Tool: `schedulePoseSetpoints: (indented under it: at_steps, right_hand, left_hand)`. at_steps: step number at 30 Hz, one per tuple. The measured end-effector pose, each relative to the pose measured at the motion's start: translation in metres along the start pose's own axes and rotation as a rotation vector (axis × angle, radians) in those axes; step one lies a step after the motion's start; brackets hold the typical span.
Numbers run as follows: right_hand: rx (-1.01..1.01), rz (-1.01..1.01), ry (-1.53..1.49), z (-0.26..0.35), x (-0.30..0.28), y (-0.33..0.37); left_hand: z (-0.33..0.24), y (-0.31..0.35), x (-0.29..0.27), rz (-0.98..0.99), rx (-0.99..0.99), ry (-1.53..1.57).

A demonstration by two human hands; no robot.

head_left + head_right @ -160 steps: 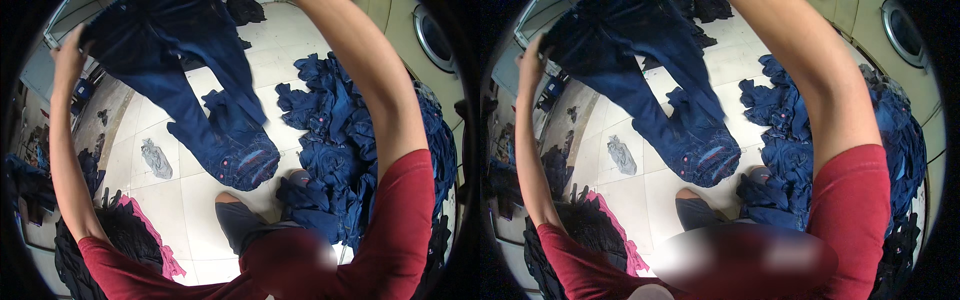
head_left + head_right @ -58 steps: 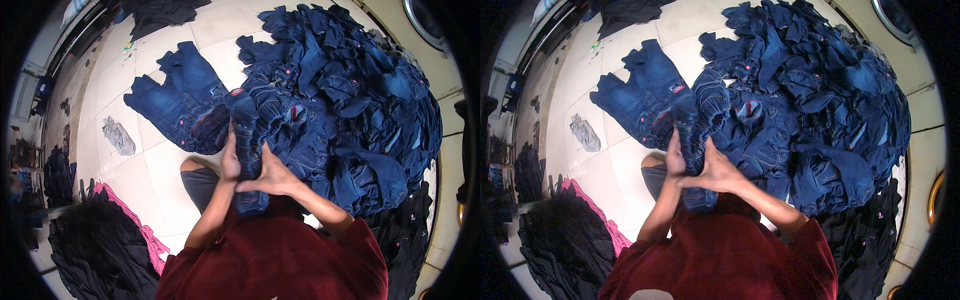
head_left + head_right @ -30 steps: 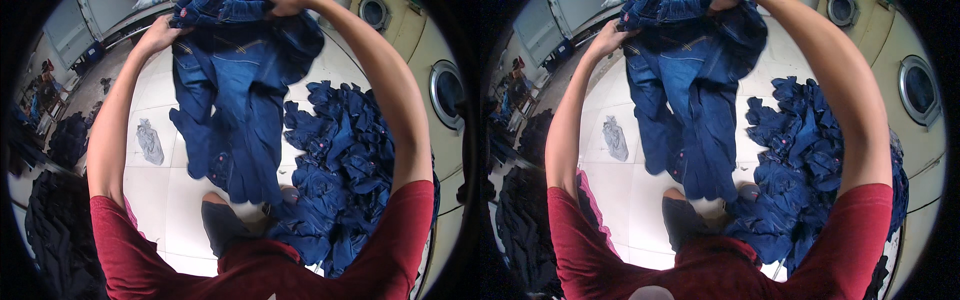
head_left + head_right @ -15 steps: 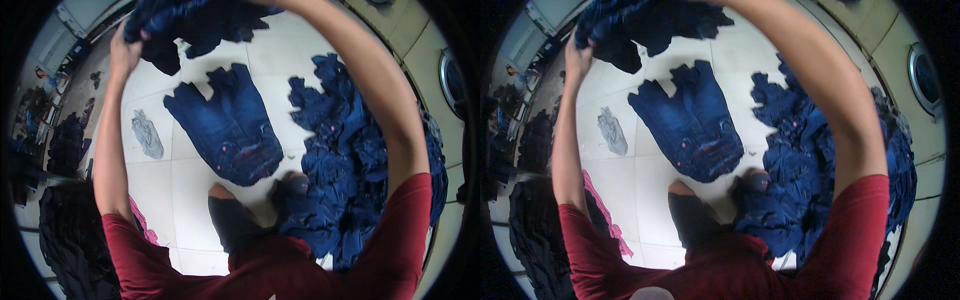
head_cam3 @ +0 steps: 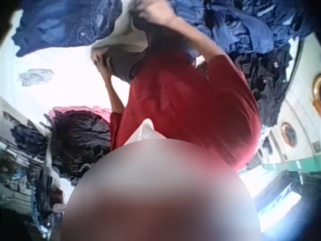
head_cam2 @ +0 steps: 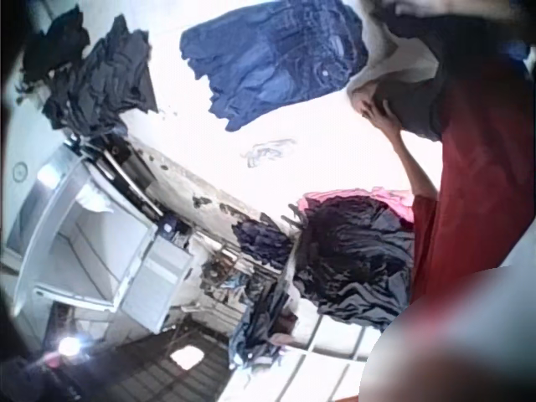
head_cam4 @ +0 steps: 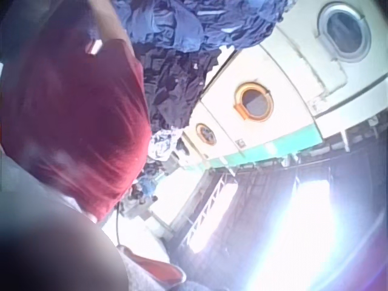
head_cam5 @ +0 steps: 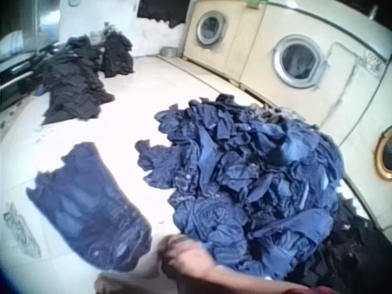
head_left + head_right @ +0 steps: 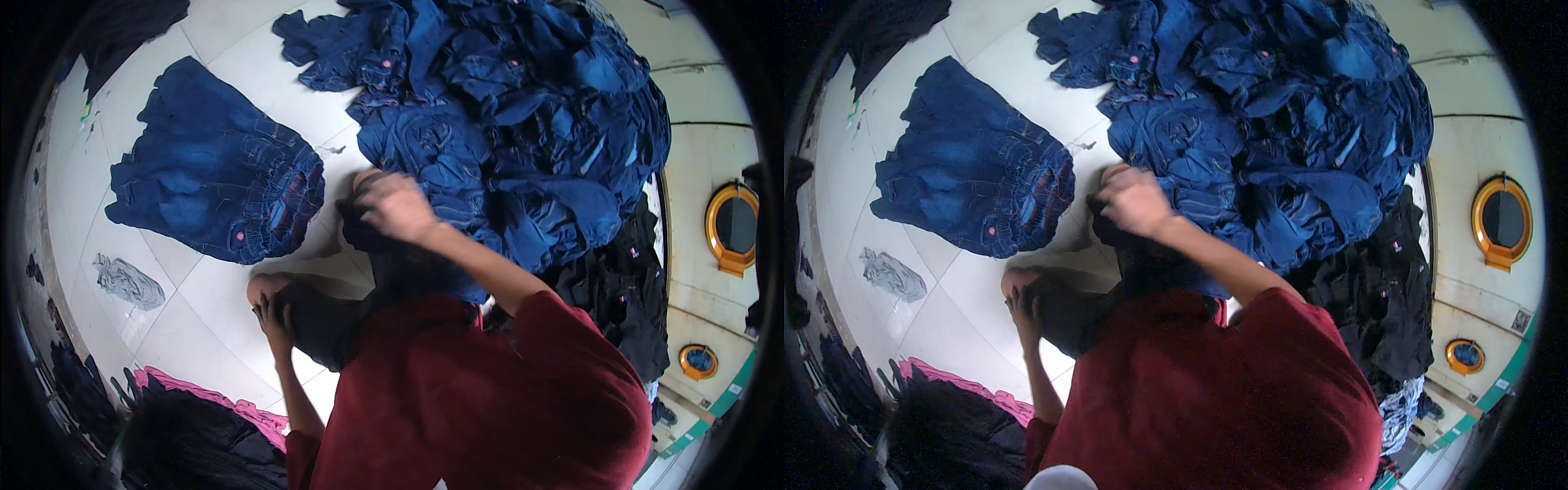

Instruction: The person sits on the floor and folds denim jeans one by one from a large pile, placing each folded pair into a growing stack. The person handles the jeans by hand, turning them over and aligning the legs before folding.

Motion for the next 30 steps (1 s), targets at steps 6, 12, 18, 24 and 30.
schedulePoseSetpoints:
  at_steps: [6,12,18,24,30]
  right_hand:
    - [1.314,0.398,-0.165,-0.203,0.055,0.167]
    - [1.617,0.354,-1.335,-0.169,0.228,0.339]
    - [1.680,-0.220,-1.409,-0.166,0.191,0.321]
    - [0.969,-0.175,-1.402,-0.129,-0.038,0.183]
    - [0.333,-0.599,-0.830,-0.058,-0.152,0.113]
  left_hand:
    - [-0.072,0.036,0.008,-0.280,0.113,0.247]
    - [-0.150,0.021,0.000,-0.257,0.316,0.212]
    - [-0.208,-0.007,0.016,0.000,0.275,0.557]
    - [-0.317,-0.074,0.048,0.301,0.345,0.907]
    - [-0.358,-0.096,-0.021,0.319,0.367,0.792]
Point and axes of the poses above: each hand's wrist, its own y-axis away from the middle knuckle, its own x-axis out of the palm, z = x × y, the point moved 5 cm from there along -y, towards the middle knuckle, and after that the axes turned 14 degrees about y, right-handed, at the moved point
